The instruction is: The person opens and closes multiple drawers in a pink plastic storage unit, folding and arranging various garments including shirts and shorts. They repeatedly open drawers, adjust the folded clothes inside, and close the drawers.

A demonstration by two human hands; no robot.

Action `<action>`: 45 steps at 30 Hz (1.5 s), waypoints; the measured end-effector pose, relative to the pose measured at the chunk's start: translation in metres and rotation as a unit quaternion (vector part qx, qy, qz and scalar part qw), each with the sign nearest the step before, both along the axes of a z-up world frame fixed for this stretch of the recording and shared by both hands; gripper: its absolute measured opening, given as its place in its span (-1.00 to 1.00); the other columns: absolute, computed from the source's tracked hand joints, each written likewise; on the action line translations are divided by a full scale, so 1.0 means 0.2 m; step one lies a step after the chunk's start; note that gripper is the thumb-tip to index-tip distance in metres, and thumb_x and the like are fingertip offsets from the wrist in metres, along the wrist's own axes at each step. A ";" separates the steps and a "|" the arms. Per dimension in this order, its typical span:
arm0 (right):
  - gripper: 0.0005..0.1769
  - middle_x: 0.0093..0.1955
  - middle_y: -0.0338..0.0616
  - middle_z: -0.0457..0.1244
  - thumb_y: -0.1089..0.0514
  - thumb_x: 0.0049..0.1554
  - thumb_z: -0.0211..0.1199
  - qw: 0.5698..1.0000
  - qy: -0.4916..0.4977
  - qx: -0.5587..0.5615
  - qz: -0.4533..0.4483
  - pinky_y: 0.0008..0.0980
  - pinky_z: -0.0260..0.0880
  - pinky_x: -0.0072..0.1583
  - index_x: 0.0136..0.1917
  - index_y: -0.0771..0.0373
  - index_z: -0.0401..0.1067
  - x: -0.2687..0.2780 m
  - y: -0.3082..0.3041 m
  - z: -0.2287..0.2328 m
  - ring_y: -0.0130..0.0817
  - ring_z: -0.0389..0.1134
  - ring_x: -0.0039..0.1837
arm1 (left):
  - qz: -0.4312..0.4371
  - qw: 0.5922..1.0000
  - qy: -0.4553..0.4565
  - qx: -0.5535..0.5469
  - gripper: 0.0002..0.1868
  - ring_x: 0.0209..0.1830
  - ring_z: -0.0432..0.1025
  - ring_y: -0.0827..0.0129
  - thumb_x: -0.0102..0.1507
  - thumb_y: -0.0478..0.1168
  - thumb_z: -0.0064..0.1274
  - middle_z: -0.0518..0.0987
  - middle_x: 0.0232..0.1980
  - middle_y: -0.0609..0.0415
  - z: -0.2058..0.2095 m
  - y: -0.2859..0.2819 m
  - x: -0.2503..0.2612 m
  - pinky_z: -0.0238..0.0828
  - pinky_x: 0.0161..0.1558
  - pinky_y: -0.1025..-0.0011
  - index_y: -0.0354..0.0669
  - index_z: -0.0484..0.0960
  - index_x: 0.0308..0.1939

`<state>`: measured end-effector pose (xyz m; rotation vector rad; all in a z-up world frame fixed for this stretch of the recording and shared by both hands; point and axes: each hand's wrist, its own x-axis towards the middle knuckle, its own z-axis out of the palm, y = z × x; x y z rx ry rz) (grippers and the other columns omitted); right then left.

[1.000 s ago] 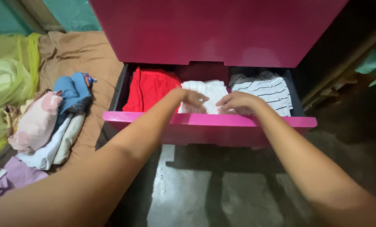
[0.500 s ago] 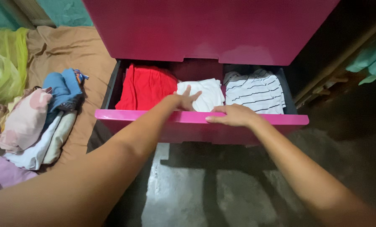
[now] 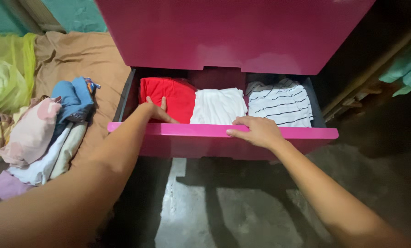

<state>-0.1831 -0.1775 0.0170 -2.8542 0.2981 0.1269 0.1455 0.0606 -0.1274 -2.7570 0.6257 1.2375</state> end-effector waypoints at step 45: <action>0.37 0.81 -0.04 -0.58 -0.78 0.06 -0.34 0.936 -0.282 -0.106 -0.182 0.34 -0.75 0.63 0.75 0.17 -0.52 -0.01 -0.40 -0.52 -0.05 -0.68 0.77 | 0.052 0.712 -0.539 -0.448 0.64 0.68 -0.48 -0.29 -0.21 0.64 0.28 -0.37 0.69 -0.30 0.26 -0.04 -0.77 -0.52 0.51 -0.47 0.03 -0.28 0.67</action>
